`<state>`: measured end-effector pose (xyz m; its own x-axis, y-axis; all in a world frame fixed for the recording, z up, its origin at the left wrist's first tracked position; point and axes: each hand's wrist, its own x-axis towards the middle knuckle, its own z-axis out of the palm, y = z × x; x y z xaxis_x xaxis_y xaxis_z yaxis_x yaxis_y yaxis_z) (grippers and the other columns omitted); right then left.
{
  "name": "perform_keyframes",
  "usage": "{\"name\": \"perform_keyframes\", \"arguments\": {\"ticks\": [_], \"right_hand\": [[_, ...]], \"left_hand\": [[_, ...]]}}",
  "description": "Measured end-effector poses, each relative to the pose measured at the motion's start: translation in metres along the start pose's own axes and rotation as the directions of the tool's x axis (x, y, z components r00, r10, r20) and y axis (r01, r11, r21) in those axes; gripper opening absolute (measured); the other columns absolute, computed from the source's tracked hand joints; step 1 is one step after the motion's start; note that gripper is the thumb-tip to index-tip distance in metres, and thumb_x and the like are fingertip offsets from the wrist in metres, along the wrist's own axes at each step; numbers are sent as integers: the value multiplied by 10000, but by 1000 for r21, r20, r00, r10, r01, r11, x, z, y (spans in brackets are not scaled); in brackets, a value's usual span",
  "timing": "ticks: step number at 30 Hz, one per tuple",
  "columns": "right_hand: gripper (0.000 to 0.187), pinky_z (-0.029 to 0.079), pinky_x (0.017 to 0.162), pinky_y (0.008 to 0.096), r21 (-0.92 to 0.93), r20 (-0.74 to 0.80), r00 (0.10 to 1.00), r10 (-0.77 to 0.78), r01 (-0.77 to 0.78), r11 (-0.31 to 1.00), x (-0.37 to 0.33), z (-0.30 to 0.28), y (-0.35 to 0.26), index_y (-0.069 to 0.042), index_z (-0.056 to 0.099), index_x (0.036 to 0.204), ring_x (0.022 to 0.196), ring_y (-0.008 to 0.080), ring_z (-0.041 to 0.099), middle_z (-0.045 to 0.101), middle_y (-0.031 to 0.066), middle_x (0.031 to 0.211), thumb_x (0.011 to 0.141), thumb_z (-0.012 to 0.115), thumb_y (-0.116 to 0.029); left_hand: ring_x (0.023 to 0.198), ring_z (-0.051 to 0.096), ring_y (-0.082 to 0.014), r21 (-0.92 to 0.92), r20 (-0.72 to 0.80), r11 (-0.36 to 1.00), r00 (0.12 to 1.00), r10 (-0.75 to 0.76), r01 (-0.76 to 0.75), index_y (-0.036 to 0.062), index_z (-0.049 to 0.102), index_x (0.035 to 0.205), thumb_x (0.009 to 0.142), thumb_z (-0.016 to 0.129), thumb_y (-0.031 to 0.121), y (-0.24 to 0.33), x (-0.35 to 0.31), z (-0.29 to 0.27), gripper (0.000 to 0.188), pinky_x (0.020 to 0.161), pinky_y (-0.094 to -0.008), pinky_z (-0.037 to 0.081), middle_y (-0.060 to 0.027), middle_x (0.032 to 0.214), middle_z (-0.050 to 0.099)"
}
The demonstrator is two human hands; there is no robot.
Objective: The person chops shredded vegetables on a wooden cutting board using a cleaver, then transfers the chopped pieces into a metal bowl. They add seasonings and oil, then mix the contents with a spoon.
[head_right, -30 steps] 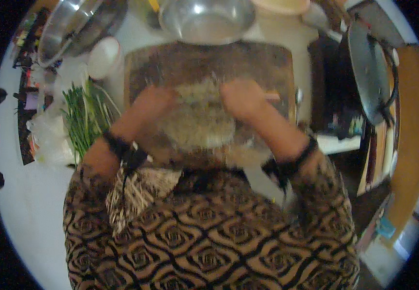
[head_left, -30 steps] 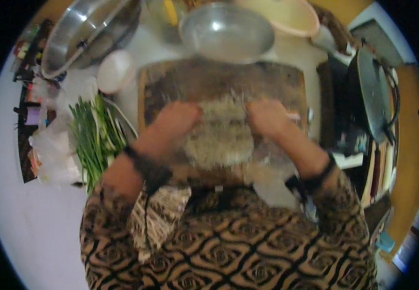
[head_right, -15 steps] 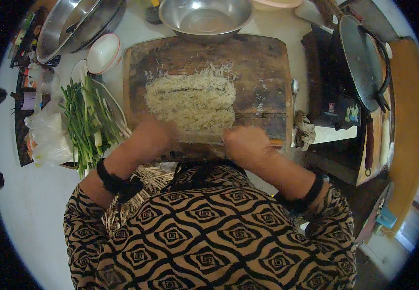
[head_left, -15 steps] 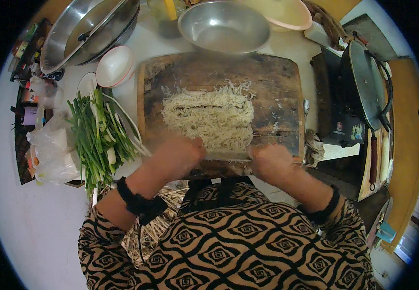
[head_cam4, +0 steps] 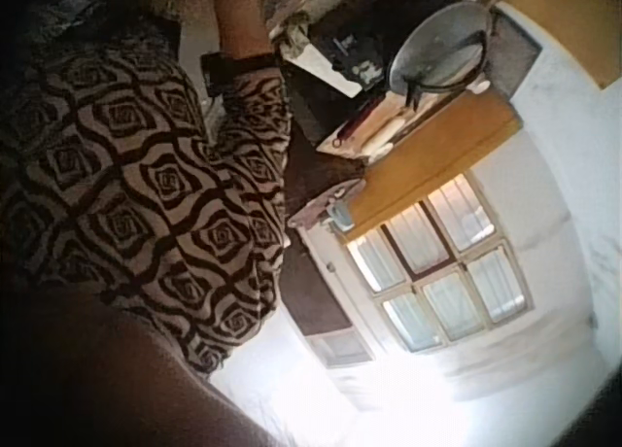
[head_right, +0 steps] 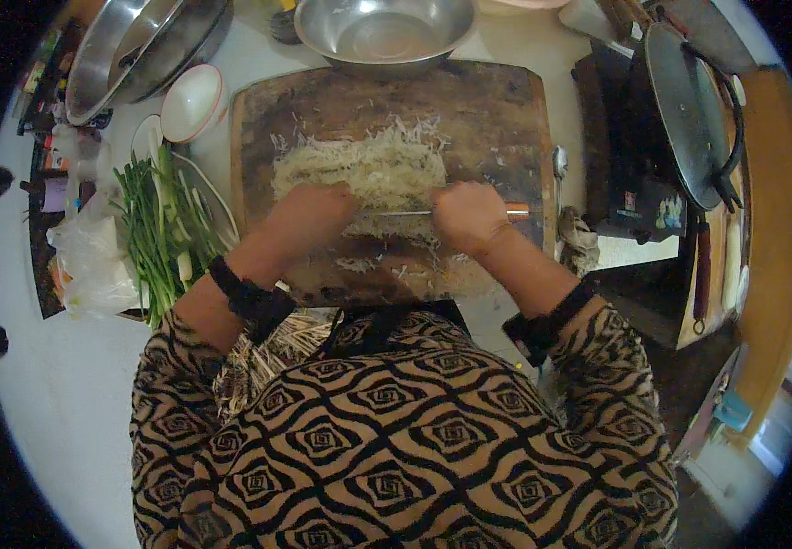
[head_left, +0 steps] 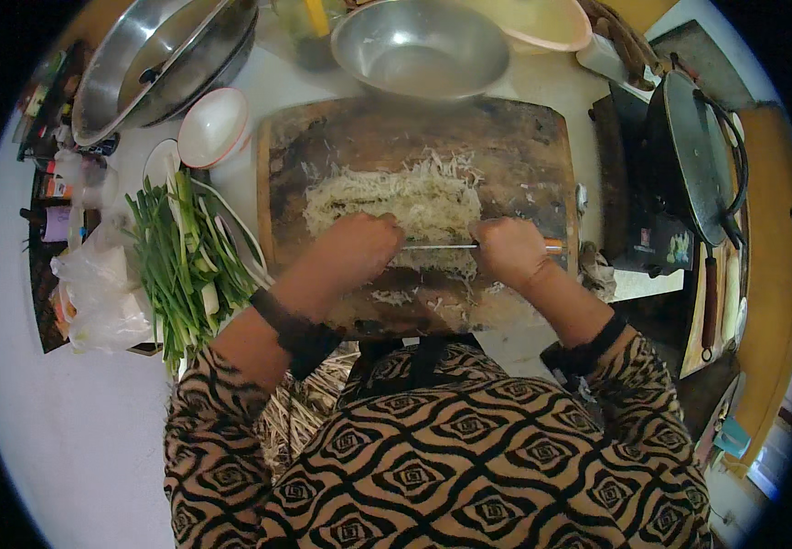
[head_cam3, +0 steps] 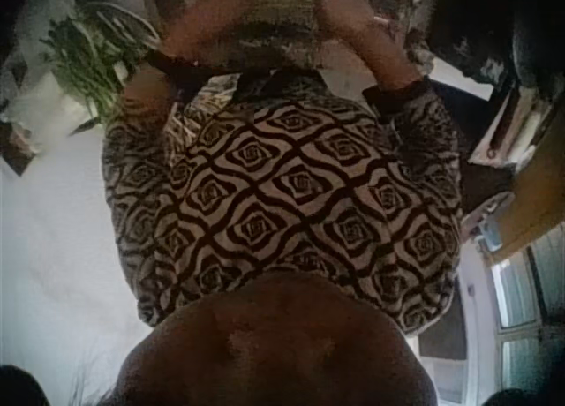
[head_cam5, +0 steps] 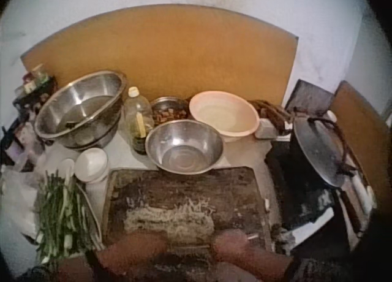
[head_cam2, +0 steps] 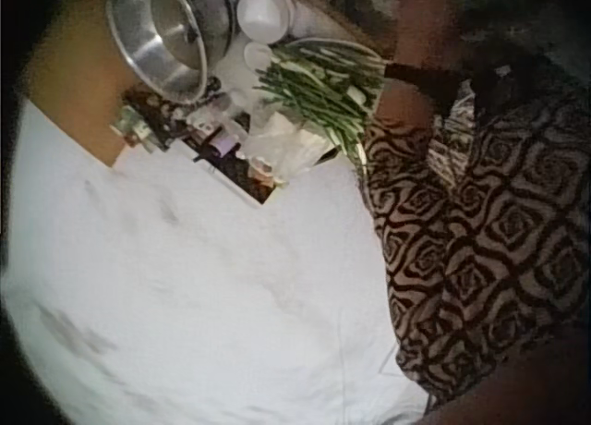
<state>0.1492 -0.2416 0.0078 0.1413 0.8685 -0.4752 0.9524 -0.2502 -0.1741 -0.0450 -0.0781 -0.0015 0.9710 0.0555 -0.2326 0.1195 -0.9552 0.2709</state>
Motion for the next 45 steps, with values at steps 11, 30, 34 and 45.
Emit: {"name": "perform_keyframes", "arguments": {"ticks": [11,30,34,45], "right_hand": [[171,528,688,491,-40,-15,1000,1,-1,999,37,-22,9,-68,659,852,780,377,658,667,178,809,779,602,-212],[269,492,640,526,171,-220,971,-97,136,976,-19,-20,-19,-15,473,1072,700,430,616,613,212,726,834,563,-102],[286,486,595,550,67,-16,998,-60,61,996,-11,6,-50,-3,419,1103,671,450,616,624,232,751,852,519,-97],[347,506,576,521,13,-77,997,-15,16,1000,-10,9,-30,7,471,1124,651,427,634,623,254,718,862,580,-193]], "left_hand": [[826,668,-342,103,34,995,999,-11,7,34,644,890,778,567,85,-19,19,-26,145,703,-438,548,-164,914,662],[1095,548,-360,-56,-637,987,756,-152,152,42,581,1152,782,669,145,-60,-46,-37,395,940,-454,445,-161,1105,603],[1022,565,-380,-320,-575,888,677,-459,330,71,538,1213,790,688,127,-48,-95,-1,453,866,-422,483,-162,1137,570],[1056,595,-358,-649,-377,655,585,-718,387,47,542,1225,835,679,132,-20,-119,73,421,903,-396,486,-170,1175,603]]}}
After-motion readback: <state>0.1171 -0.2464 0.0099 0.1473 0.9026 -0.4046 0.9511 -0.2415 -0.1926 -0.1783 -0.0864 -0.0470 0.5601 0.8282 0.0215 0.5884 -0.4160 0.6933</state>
